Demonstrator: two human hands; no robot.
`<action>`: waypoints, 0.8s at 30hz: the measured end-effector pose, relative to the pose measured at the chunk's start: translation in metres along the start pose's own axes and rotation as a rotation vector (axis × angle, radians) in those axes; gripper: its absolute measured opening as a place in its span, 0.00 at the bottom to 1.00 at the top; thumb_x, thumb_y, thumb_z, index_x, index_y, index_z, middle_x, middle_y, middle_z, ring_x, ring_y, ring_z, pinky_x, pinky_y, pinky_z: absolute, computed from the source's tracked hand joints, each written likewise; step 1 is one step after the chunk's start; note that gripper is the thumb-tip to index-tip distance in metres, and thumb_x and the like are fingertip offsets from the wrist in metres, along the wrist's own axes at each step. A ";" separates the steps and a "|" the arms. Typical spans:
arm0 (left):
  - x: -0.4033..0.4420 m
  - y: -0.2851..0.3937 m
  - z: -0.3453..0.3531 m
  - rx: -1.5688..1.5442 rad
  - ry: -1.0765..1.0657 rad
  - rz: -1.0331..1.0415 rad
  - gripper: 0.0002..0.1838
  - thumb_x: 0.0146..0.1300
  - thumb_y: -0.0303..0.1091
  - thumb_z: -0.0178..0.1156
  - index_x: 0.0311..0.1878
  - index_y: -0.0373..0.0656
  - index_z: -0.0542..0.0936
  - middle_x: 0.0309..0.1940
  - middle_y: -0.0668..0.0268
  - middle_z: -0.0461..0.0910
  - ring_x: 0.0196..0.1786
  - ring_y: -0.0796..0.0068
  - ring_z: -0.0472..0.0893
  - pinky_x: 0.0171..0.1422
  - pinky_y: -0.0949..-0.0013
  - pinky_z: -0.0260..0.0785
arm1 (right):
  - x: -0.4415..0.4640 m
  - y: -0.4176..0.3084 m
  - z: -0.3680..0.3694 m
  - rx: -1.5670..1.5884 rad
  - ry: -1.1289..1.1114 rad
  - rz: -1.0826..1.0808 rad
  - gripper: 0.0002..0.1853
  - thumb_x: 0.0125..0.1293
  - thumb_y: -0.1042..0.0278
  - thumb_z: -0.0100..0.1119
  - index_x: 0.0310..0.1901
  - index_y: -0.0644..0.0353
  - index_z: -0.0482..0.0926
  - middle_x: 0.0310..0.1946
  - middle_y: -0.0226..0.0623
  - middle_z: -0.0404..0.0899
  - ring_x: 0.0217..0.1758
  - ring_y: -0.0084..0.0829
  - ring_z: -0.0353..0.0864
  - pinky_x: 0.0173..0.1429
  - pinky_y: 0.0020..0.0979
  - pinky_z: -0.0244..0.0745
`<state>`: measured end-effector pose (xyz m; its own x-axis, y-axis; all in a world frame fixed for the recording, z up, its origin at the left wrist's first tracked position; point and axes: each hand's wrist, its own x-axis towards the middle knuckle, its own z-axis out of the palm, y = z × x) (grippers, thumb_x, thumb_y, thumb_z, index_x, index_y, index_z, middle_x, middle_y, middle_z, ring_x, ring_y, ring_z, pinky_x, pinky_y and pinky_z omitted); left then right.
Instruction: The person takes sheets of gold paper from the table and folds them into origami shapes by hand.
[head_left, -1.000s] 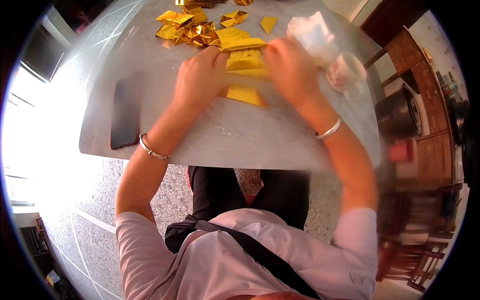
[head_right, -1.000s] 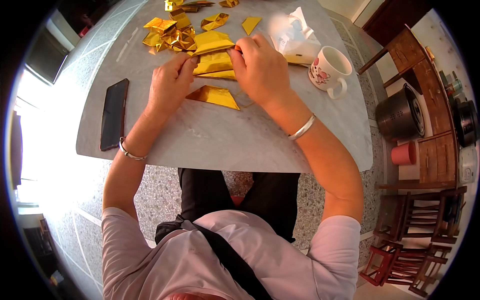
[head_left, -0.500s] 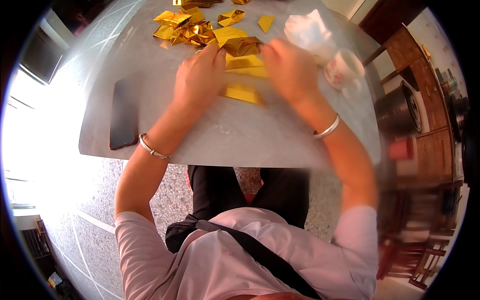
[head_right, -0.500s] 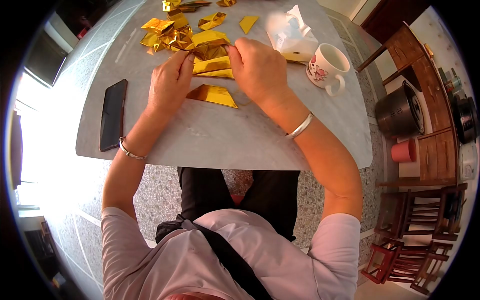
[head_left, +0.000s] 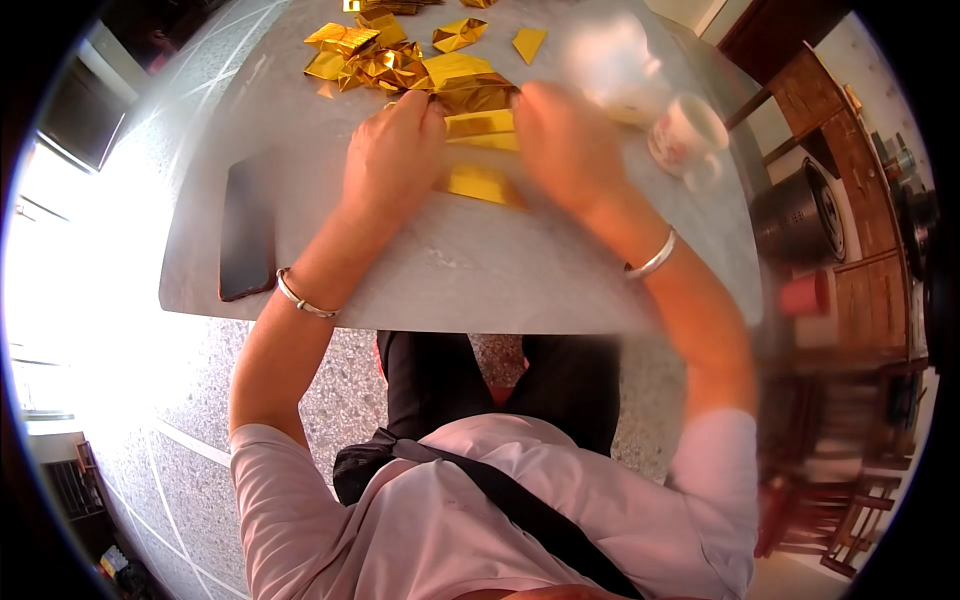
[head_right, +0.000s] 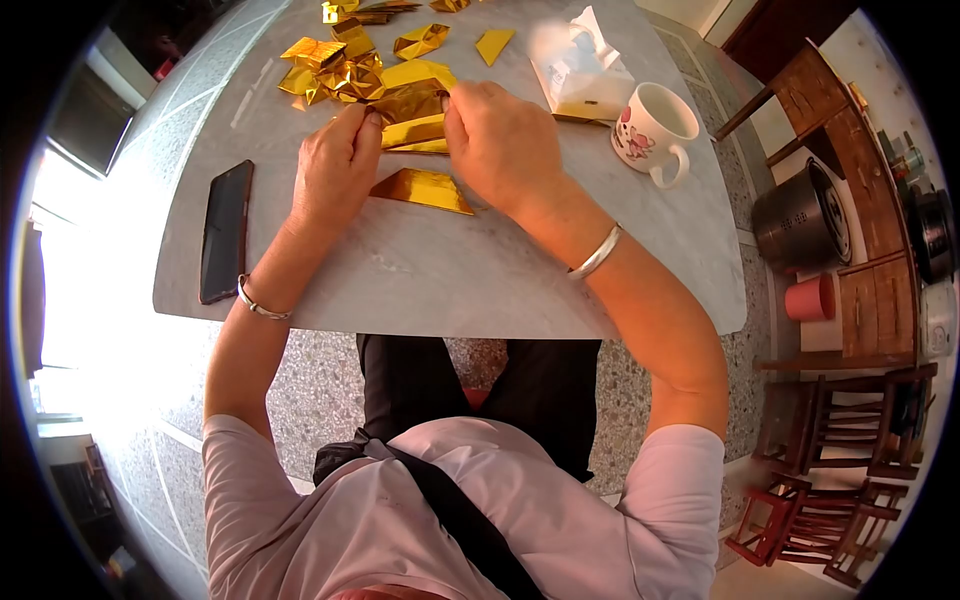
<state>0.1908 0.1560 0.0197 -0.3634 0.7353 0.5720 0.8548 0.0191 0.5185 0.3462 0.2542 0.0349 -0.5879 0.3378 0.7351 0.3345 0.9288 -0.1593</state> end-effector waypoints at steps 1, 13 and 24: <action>0.000 0.001 0.000 0.000 -0.003 -0.007 0.11 0.65 0.33 0.50 0.31 0.35 0.69 0.26 0.49 0.74 0.29 0.47 0.73 0.34 0.57 0.66 | 0.000 0.001 -0.001 0.000 0.008 0.000 0.07 0.61 0.69 0.53 0.27 0.62 0.71 0.24 0.40 0.76 0.26 0.43 0.77 0.28 0.39 0.72; 0.001 0.003 -0.002 -0.035 0.037 0.018 0.09 0.64 0.31 0.50 0.31 0.35 0.68 0.25 0.49 0.73 0.28 0.48 0.73 0.33 0.57 0.66 | 0.002 0.005 0.002 0.064 0.002 0.038 0.07 0.61 0.70 0.53 0.27 0.63 0.71 0.25 0.41 0.76 0.27 0.44 0.77 0.29 0.39 0.72; 0.000 0.007 0.000 -0.012 0.048 0.019 0.09 0.64 0.31 0.51 0.30 0.36 0.68 0.24 0.50 0.73 0.27 0.49 0.72 0.32 0.58 0.65 | -0.001 0.000 -0.001 0.084 -0.041 0.041 0.08 0.62 0.71 0.52 0.27 0.64 0.70 0.25 0.43 0.76 0.28 0.45 0.76 0.31 0.41 0.72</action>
<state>0.1965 0.1561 0.0232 -0.3647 0.7018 0.6119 0.8576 -0.0028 0.5144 0.3475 0.2532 0.0350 -0.6052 0.3801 0.6994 0.2970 0.9230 -0.2447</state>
